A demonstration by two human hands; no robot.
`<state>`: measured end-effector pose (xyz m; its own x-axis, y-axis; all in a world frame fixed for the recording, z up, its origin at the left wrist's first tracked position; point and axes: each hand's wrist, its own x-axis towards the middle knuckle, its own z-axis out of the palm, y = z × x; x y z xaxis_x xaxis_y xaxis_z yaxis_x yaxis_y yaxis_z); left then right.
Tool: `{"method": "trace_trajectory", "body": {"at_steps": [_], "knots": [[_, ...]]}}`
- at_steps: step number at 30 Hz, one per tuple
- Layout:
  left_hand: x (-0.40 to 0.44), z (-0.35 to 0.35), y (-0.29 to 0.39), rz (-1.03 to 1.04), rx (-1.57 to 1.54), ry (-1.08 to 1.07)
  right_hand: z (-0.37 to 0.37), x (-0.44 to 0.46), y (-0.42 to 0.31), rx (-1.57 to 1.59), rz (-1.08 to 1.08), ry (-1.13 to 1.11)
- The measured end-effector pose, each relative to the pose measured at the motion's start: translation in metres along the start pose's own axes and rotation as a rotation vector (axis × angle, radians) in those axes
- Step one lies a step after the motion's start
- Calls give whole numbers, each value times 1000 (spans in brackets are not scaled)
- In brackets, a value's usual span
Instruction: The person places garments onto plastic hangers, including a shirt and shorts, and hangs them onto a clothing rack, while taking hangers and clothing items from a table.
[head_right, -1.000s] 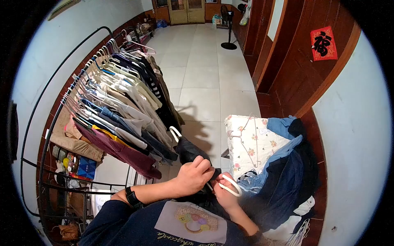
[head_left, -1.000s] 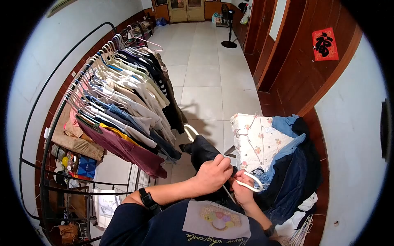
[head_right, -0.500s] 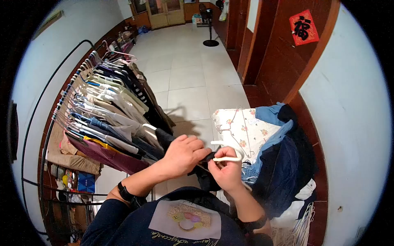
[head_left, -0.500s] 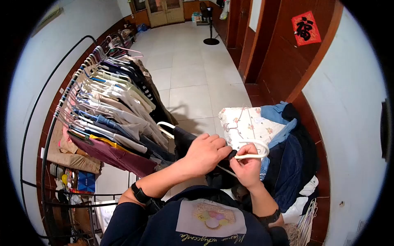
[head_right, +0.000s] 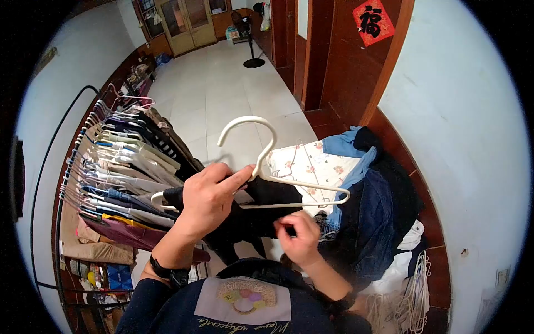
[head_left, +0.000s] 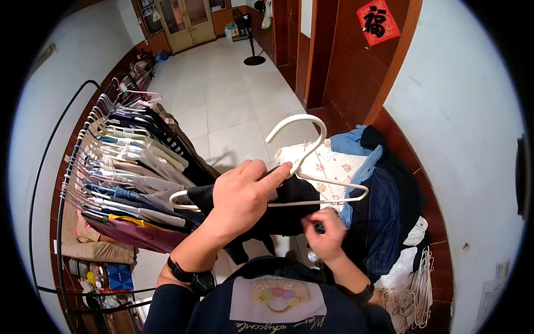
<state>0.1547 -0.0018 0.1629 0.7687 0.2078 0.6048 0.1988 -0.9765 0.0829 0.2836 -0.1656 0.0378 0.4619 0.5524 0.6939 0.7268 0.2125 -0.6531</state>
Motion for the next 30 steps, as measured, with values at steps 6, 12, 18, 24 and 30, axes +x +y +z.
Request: {"method": "trace_trajectory", "body": {"at_steps": [6,12,18,24,30], "knots": [[3,-6,13,51,-10,60,34,-24,23,71,269,-184],[-6,-12,33,174,-202,51,51,-20,41,-146,266,-88],[-22,-22,29,148,-252,-8,36,-10,64,-139,234,81],[-42,-39,7,33,-261,-139,2,-31,103,280,440,149],[-62,-29,-25,135,-128,-36,-51,-28,96,358,471,55]]}}
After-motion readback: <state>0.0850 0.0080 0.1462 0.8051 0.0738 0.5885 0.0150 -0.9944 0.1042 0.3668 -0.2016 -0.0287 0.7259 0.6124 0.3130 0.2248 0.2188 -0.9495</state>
